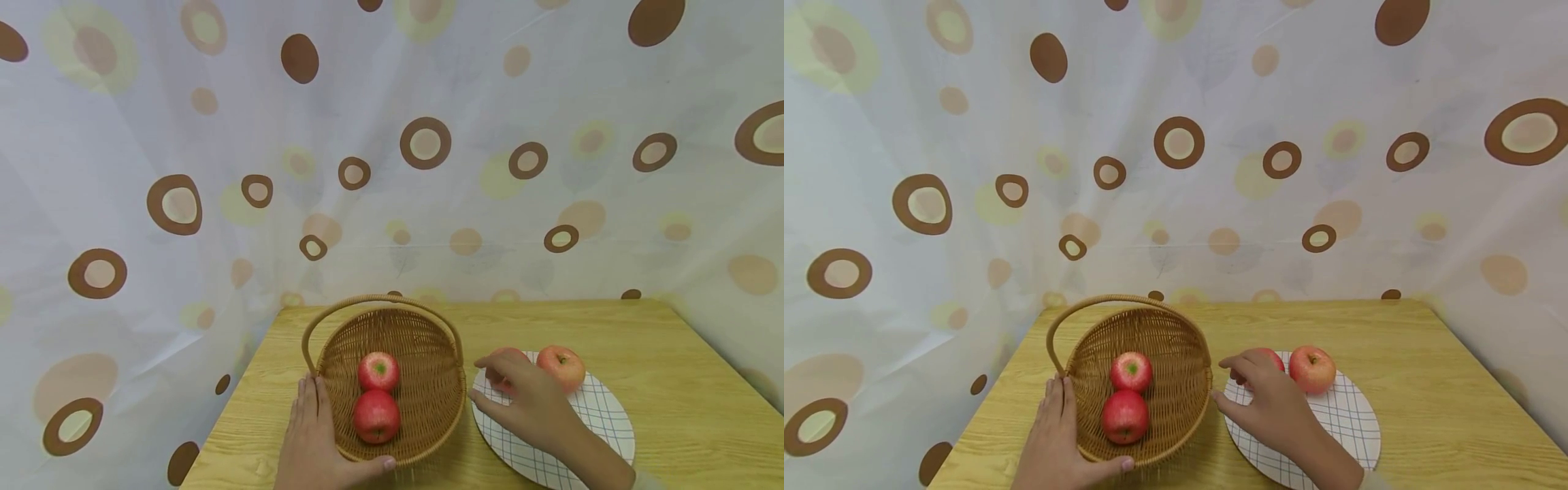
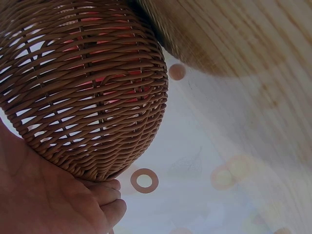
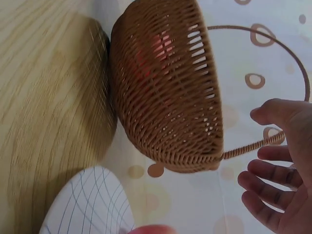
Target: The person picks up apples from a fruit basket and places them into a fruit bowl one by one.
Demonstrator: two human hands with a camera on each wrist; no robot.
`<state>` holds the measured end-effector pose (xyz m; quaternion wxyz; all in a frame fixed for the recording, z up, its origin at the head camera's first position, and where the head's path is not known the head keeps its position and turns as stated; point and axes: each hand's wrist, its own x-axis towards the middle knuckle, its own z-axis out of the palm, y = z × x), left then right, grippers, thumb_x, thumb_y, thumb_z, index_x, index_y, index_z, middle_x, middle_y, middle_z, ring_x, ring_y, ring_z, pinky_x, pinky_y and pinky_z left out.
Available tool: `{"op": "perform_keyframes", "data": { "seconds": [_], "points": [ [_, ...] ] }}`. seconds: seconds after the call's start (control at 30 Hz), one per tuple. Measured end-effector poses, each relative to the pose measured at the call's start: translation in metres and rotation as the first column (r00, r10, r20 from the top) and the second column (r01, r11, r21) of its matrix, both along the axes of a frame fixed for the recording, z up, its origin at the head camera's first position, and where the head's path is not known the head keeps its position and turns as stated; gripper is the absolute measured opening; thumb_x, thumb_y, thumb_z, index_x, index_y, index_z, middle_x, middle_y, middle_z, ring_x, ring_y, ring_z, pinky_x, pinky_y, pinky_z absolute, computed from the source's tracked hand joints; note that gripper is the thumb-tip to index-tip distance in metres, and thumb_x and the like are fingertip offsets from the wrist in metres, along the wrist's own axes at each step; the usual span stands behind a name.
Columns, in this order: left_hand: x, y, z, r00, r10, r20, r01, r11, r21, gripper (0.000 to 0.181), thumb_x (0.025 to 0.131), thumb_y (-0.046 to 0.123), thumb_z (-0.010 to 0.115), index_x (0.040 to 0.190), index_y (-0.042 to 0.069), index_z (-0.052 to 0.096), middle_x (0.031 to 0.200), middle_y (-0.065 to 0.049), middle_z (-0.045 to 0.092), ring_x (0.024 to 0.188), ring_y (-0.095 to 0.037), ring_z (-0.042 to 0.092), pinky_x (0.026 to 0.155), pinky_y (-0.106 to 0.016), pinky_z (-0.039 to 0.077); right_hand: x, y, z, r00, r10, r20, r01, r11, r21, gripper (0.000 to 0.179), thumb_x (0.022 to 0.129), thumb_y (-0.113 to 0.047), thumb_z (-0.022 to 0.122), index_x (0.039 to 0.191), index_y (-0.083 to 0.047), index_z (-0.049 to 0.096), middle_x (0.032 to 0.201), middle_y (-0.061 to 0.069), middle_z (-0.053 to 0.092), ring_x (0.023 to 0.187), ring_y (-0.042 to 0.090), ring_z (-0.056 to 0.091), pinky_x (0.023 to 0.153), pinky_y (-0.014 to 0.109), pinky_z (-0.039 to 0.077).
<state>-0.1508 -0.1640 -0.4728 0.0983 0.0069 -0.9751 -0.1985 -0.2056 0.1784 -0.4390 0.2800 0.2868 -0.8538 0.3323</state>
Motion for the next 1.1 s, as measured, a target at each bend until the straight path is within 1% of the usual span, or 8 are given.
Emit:
{"op": "perform_keyframes", "data": {
  "seconds": [0.1,0.2,0.27,0.37,0.57,0.8,0.97,1.1],
  "points": [
    [0.0,0.0,0.0,1.0,-0.005,-0.01,0.005,1.0,0.001,0.167,0.054,0.103,0.069,0.168,-0.005,0.012,0.177,-0.027,-0.001,0.165,-0.046,0.006,0.13,-0.063,0.025,0.005,-0.006,0.001,1.0,0.025,-0.001,-0.025,0.999,0.036,0.039,0.08,-0.021,0.094,0.115,-0.021,0.076,0.102,-0.021,0.064,0.093,0.0,0.062,0.078,0.024,0.06],
    [0.0,0.0,0.001,1.0,-0.007,-0.012,0.007,1.0,0.006,0.166,0.054,0.102,0.07,0.168,-0.005,0.012,0.177,-0.026,-0.001,0.165,-0.046,0.006,0.129,-0.064,0.027,0.007,-0.013,0.001,0.996,0.088,-0.001,-0.088,0.994,0.058,0.04,0.081,-0.023,0.094,0.117,-0.023,0.075,0.111,-0.021,0.067,0.101,0.002,0.067,0.084,0.029,0.062],
    [0.0,0.0,0.001,1.0,-0.004,-0.011,0.004,1.0,0.008,0.166,0.054,0.102,0.07,0.168,-0.004,0.012,0.177,-0.026,-0.001,0.165,-0.047,0.006,0.128,-0.065,0.028,0.007,-0.017,0.001,0.992,0.129,-0.016,-0.127,0.989,0.073,0.041,0.082,-0.024,0.093,0.118,-0.024,0.074,0.116,-0.021,0.068,0.105,0.004,0.069,0.087,0.032,0.063],
    [0.0,0.0,0.002,1.0,0.001,-0.001,-0.001,1.0,0.013,0.166,0.054,0.102,0.07,0.168,-0.004,0.011,0.177,-0.026,-0.002,0.165,-0.047,0.006,0.127,-0.065,0.029,0.007,-0.023,0.0,0.986,0.161,-0.035,-0.157,0.983,0.094,0.041,0.084,-0.025,0.092,0.121,-0.023,0.074,0.119,-0.019,0.068,0.108,0.005,0.069,0.09,0.033,0.063],
    [0.001,0.001,0.002,1.0,0.001,0.0,-0.001,1.0,0.012,0.166,0.054,0.101,0.07,0.168,-0.004,0.012,0.177,-0.027,0.001,0.165,-0.047,0.006,0.128,-0.064,0.028,0.01,-0.035,0.001,0.986,0.168,-0.015,-0.165,0.979,0.123,0.043,0.086,-0.031,0.091,0.124,-0.023,0.073,0.123,-0.014,0.069,0.112,0.006,0.068,0.091,0.032,0.062],
    [0.001,0.001,0.002,1.0,0.008,0.007,-0.008,1.0,0.01,0.167,0.053,0.103,0.069,0.168,-0.003,0.011,0.177,-0.025,-0.002,0.164,-0.047,0.007,0.128,-0.065,0.028,0.009,-0.047,0.0,0.978,0.2,0.064,-0.208,0.963,0.173,0.045,0.091,-0.04,0.086,0.128,-0.021,0.071,0.126,-0.014,0.066,0.114,0.007,0.067,0.092,0.033,0.062],
    [0.002,0.001,0.002,1.0,0.009,0.009,-0.009,1.0,0.016,0.167,0.053,0.103,0.068,0.169,-0.003,0.01,0.177,-0.025,-0.002,0.164,-0.047,0.006,0.128,-0.065,0.028,0.004,-0.058,-0.003,0.969,0.232,0.082,-0.243,0.951,0.191,0.048,0.089,-0.039,0.087,0.129,-0.019,0.072,0.127,-0.01,0.068,0.115,0.011,0.068,0.094,0.037,0.062],
    [0.002,0.001,0.001,1.0,0.003,-0.026,-0.003,1.0,0.01,0.165,0.054,0.102,0.069,0.168,-0.004,0.015,0.177,-0.028,0.003,0.164,-0.049,0.01,0.126,-0.066,0.032,0.001,-0.068,-0.003,0.967,0.236,0.099,-0.252,0.947,0.202,0.051,0.086,-0.038,0.089,0.131,-0.02,0.072,0.126,-0.009,0.069,0.115,0.012,0.068,0.095,0.038,0.062]
  ]
}}
